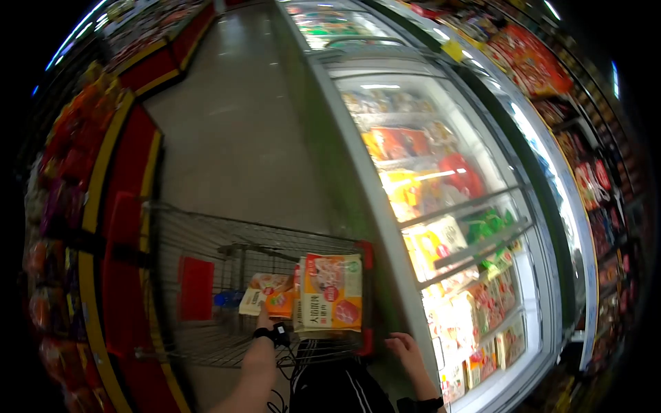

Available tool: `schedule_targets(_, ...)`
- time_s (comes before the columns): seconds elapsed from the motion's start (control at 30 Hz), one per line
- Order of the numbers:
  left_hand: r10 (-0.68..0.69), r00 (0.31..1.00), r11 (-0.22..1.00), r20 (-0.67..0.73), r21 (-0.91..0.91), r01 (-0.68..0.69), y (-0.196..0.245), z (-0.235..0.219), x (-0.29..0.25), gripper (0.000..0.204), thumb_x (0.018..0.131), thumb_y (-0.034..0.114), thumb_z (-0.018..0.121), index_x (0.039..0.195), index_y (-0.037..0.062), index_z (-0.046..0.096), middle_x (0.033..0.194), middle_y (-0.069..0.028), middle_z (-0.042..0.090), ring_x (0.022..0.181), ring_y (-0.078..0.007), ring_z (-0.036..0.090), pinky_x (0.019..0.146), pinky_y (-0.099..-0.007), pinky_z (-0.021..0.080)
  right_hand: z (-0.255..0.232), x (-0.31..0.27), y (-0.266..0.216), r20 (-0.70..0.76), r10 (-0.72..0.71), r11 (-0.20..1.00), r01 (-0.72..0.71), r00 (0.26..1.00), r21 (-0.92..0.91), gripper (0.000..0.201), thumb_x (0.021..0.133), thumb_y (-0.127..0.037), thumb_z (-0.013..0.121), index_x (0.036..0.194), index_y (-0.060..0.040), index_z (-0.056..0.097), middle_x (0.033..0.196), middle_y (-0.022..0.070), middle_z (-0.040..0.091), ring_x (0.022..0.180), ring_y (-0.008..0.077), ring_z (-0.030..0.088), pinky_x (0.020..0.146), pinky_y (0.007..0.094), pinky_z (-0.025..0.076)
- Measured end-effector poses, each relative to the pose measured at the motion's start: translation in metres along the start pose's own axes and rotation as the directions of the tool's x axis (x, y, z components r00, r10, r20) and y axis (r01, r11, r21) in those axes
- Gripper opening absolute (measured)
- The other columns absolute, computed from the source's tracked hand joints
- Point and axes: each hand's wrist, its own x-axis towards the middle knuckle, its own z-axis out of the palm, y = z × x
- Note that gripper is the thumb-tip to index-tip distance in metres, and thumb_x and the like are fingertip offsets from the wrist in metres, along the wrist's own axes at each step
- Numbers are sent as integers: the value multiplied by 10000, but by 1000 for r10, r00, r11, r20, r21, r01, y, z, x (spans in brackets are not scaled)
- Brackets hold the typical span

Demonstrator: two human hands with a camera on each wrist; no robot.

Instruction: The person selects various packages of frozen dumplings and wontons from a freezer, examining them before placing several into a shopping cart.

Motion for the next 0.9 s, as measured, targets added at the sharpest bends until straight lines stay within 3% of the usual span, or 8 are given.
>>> schedule_targets(0.27,-151,976,989,-157,-26,149,-5,-2,-32,298,801,198,360,1013,-5,410,1022,-127,438,852,-259,440,726,-350,357,-54,-44,35,-273,119,975,-61,955,213,227,799,-175,407,983,-47,445,875,83,544,796,154,527,692,251,420)
schedule_targets(0.43,-8,963,935,-268,338,102,0,36,-34,377,792,189,391,1123,32,306,1139,-144,305,1026,-257,326,825,-347,293,-92,-48,66,-371,112,966,-13,922,259,249,787,-177,419,1002,-51,423,869,81,537,787,147,527,661,244,430)
schedule_targets(0.53,342,936,701,88,639,-316,0,72,-45,384,790,204,421,1123,46,312,1112,-135,329,1016,-248,343,827,-340,301,-130,-40,94,-542,165,931,52,824,362,247,793,-188,405,1006,-64,404,902,83,509,753,153,518,666,259,418)
schedule_targets(0.6,561,741,555,368,497,-667,-2,113,-84,337,795,186,427,1091,48,344,1082,-114,353,972,-210,375,813,-316,323,-155,-36,108,-625,204,895,115,753,430,249,790,-199,412,1009,-81,401,910,75,505,774,157,512,672,263,412)
schedule_targets(0.73,472,473,388,744,306,-869,-36,188,-197,316,796,152,422,1090,60,351,1051,-101,399,975,-203,412,797,-293,347,-196,-24,125,-655,243,879,124,715,461,258,760,-200,447,981,-70,415,890,71,510,774,147,504,637,240,405)
schedule_targets(0.8,256,240,447,936,105,-888,-73,221,-240,220,786,94,426,996,30,412,940,-75,460,834,-152,461,746,-258,364,-216,-8,140,-713,257,897,113,652,427,264,756,-177,454,988,-60,407,876,71,513,775,153,500,630,247,406)
schedule_targets(0.87,49,223,338,974,194,-921,-120,246,-256,235,764,101,471,980,23,422,902,-67,480,795,-147,481,706,-256,381,-245,22,195,-761,237,886,187,604,424,308,710,-178,513,966,-36,419,856,92,517,775,178,499,626,274,411)
schedule_targets(0.9,-86,219,321,972,235,-918,-141,260,-272,262,756,126,489,985,18,420,910,-79,480,800,-155,484,693,-253,386,-263,40,233,-871,75,978,134,486,159,339,676,-185,545,950,-24,427,844,106,517,766,194,501,628,288,413)
